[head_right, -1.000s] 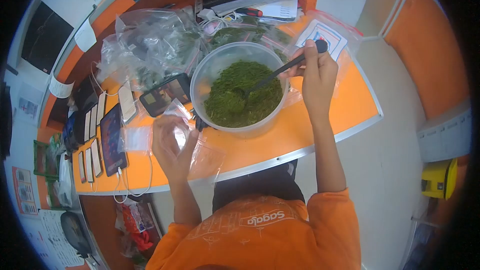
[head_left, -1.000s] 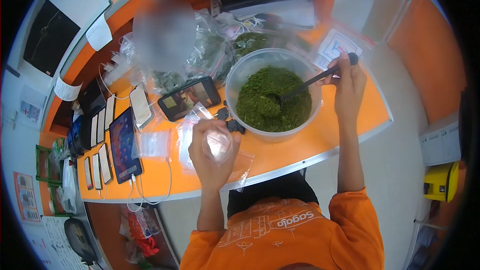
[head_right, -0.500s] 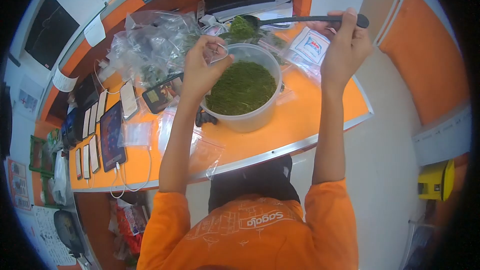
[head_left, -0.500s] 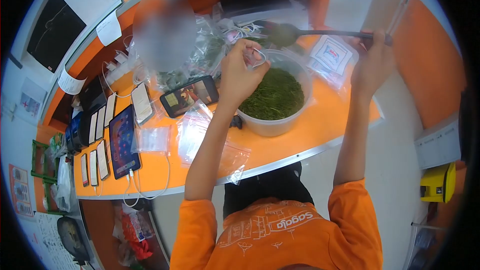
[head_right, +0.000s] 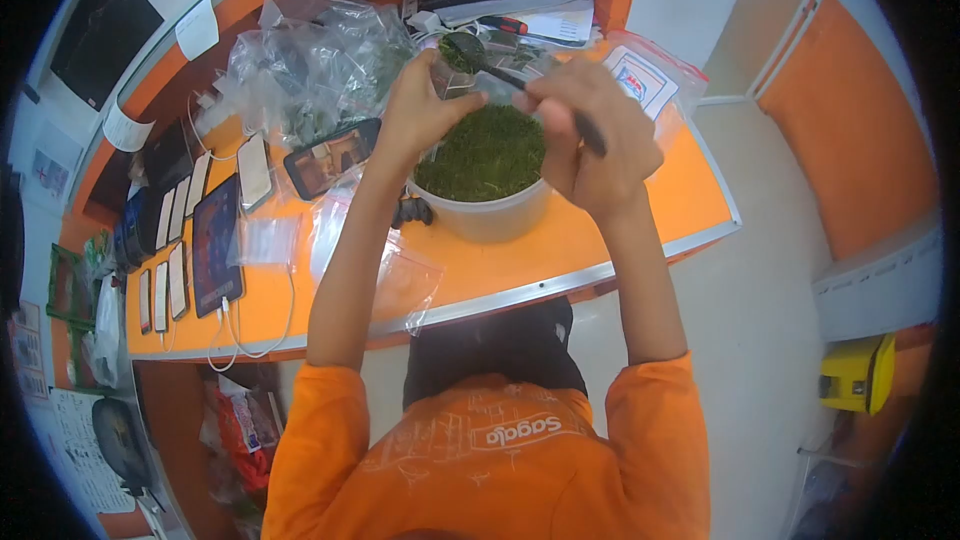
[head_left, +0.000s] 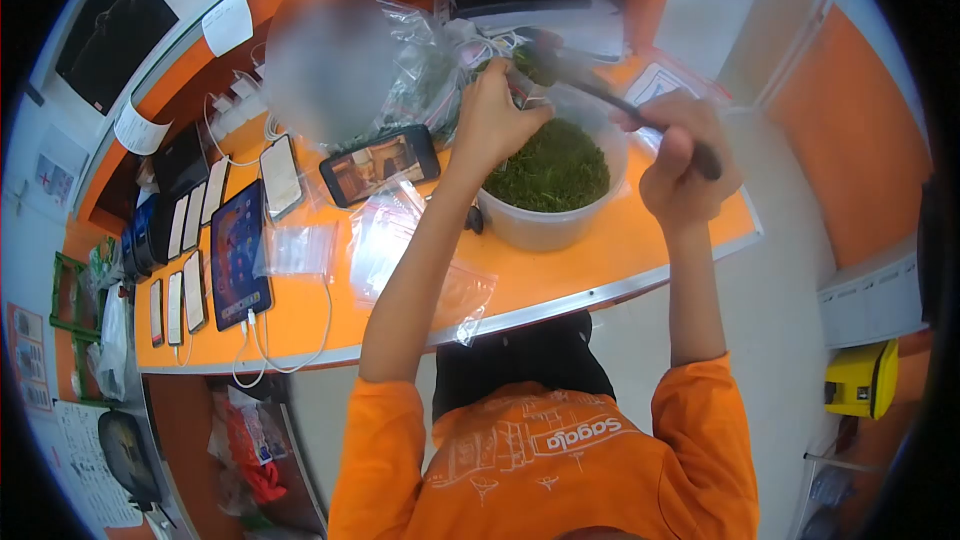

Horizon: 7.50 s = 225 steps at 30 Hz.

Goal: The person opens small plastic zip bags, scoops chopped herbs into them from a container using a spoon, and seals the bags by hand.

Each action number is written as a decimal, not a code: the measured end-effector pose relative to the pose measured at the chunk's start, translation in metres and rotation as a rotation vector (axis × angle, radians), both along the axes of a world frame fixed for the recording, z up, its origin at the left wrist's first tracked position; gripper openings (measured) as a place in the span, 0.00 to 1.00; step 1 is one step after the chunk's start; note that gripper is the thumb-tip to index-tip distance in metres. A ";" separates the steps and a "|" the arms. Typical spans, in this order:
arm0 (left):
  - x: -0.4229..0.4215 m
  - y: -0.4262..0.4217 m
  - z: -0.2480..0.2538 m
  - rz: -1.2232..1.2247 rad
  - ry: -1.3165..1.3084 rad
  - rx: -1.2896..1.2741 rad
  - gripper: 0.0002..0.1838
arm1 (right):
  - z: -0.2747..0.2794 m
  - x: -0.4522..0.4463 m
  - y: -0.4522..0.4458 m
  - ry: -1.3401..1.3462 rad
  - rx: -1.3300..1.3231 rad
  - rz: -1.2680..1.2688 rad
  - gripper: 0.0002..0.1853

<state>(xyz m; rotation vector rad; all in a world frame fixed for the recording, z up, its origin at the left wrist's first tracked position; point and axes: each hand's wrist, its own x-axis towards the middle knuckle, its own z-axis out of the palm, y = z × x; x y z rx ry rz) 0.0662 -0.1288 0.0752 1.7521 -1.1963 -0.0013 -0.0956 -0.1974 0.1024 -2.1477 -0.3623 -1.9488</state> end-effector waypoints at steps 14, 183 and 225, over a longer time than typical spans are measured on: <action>0.005 0.002 -0.003 -0.366 0.459 -0.037 0.20 | -0.019 -0.018 0.002 0.144 -0.168 0.038 0.16; -0.025 0.017 -0.043 0.211 0.175 -0.517 0.07 | -0.035 0.028 -0.044 0.907 0.238 0.013 0.12; 0.059 -0.033 0.035 0.206 -0.307 -0.310 0.14 | -0.031 0.019 0.001 0.895 0.199 0.041 0.15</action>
